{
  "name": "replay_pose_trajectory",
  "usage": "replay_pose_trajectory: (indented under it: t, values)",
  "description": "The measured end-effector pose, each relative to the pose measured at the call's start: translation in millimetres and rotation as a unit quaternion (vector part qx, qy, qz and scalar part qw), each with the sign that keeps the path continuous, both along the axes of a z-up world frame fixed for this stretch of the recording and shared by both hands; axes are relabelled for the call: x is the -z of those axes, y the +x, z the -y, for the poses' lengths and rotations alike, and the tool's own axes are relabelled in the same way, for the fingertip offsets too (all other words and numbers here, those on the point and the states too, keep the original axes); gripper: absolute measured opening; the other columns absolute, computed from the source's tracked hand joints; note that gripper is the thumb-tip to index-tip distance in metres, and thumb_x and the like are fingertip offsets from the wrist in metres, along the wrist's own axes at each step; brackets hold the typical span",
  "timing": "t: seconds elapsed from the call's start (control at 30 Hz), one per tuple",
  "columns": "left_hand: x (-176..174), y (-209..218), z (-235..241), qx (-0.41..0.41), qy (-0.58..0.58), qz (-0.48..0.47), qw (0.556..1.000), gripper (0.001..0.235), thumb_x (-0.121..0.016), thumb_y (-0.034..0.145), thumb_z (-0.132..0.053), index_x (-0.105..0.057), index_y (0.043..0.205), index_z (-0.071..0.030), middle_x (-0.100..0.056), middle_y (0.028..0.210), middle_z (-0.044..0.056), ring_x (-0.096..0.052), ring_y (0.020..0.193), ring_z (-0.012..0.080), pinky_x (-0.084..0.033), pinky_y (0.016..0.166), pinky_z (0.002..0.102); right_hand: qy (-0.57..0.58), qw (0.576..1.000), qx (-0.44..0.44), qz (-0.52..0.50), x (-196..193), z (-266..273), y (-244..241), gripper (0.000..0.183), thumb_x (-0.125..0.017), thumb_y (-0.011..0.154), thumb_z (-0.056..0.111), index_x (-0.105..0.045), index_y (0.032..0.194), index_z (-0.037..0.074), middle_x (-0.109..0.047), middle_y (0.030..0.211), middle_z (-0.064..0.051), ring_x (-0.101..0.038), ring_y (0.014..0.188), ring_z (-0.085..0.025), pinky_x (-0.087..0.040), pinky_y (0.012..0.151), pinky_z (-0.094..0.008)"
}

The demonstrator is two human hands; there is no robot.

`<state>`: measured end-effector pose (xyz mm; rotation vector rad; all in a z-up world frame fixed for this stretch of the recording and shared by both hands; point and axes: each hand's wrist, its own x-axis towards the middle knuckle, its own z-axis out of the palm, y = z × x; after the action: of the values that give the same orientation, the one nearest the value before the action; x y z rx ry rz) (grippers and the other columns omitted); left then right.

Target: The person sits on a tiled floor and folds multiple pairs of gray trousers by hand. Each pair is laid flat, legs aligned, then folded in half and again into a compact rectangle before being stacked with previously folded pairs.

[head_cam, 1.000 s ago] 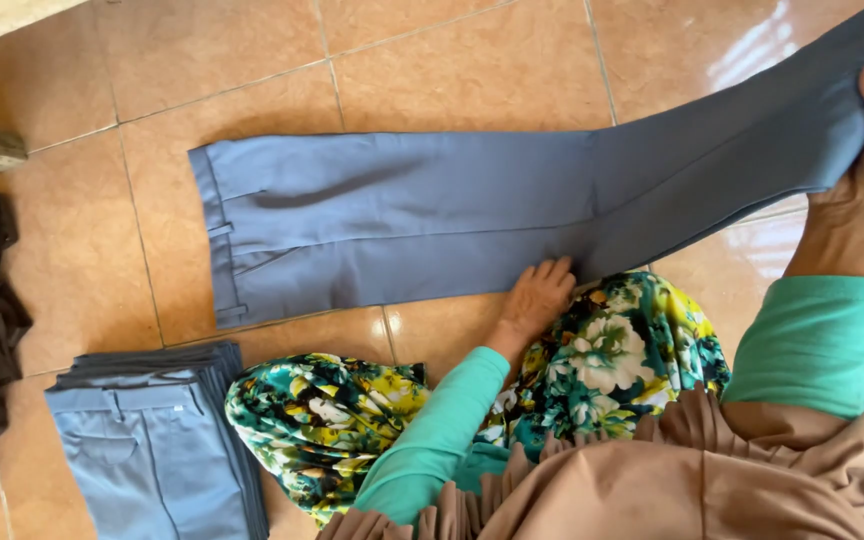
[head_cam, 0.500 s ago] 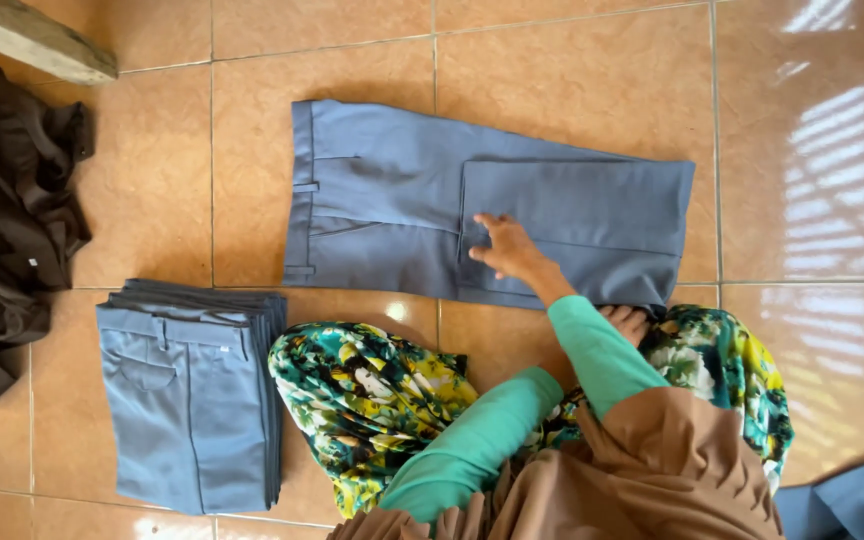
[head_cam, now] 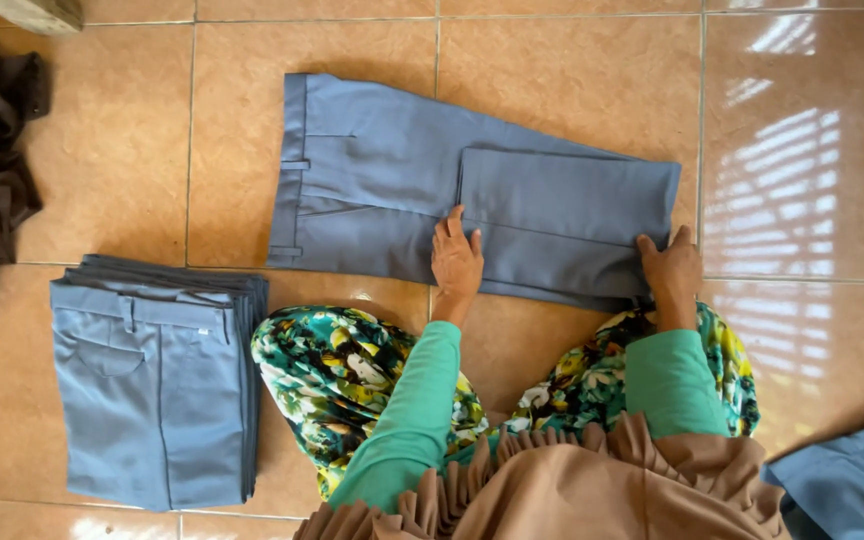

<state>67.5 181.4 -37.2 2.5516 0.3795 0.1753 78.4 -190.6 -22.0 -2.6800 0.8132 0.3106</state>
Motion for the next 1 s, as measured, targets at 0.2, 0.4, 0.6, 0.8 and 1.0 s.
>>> replay_pose_trajectory:
  t: [0.2, 0.4, 0.6, 0.8, 1.0]
  values:
    - [-44.3, 9.0, -5.2, 0.011, -0.261, 0.048, 0.964, 0.052, -0.06, 0.099, -0.007, -0.05, 0.146, -0.028, -0.065, 0.129, 0.021, -0.063, 0.121, 0.0429, -0.054, 0.099, 0.049, 0.443, 0.836, 0.124, 0.299, -11.2, 8.3, 7.7, 0.027, -0.076, 0.101, 0.018, -0.072, 0.126, 0.01, -0.071, 0.104, -0.014, -0.07, 0.101, -0.029, -0.057, 0.082, -0.048]
    - [-15.0, 35.4, -6.2, 0.017, -0.22, 0.059, 0.974, 0.046, -0.062, 0.098, -0.008, -0.06, 0.137, -0.032, -0.068, 0.121, 0.015, -0.067, 0.116, 0.0376, -0.056, 0.099, 0.048, 0.363, 0.902, 0.148, 0.183, -29.0, 19.4, -2.4, 0.046, -0.065, 0.108, 0.028, -0.052, 0.147, 0.01, -0.068, 0.109, -0.025, -0.071, 0.087, -0.042, -0.06, 0.064, -0.062]
    - [-12.7, 36.0, -0.9, 0.014, -0.242, 0.039, 0.969, 0.046, -0.059, 0.099, -0.006, -0.061, 0.138, -0.03, -0.067, 0.128, 0.016, -0.064, 0.121, 0.0401, -0.052, 0.104, 0.05, 0.258, 0.964, 0.049, 0.041, -59.1, 3.2, 0.1, 0.076, -0.084, 0.088, 0.021, -0.047, 0.151, 0.003, -0.062, 0.114, -0.036, -0.064, 0.098, -0.057, -0.057, 0.061, -0.071]
    - [-4.2, 29.1, 7.1, 0.008, -0.269, 0.044, 0.962, 0.043, -0.065, 0.098, -0.01, -0.065, 0.134, -0.033, -0.069, 0.127, 0.009, -0.065, 0.121, 0.0341, -0.054, 0.102, 0.044, 0.349, 0.907, 0.152, 0.177, -43.5, 20.3, -7.1, 0.041, -0.078, 0.098, 0.013, -0.062, 0.135, 0.003, -0.068, 0.101, -0.02, -0.071, 0.083, -0.037, -0.062, 0.054, -0.055]
    - [-24.3, 5.3, 21.9, 0.02, -0.102, 0.065, 0.992, 0.046, -0.065, 0.097, -0.012, -0.058, 0.137, -0.032, -0.046, 0.118, 0.005, -0.064, 0.103, 0.0275, -0.062, 0.085, 0.041, 0.366, 0.915, 0.146, 0.089, -39.6, 23.0, -12.1, 0.044, -0.077, 0.094, 0.012, -0.062, 0.13, -0.009, -0.065, 0.101, -0.035, -0.069, 0.079, -0.043, -0.064, 0.054, -0.054]
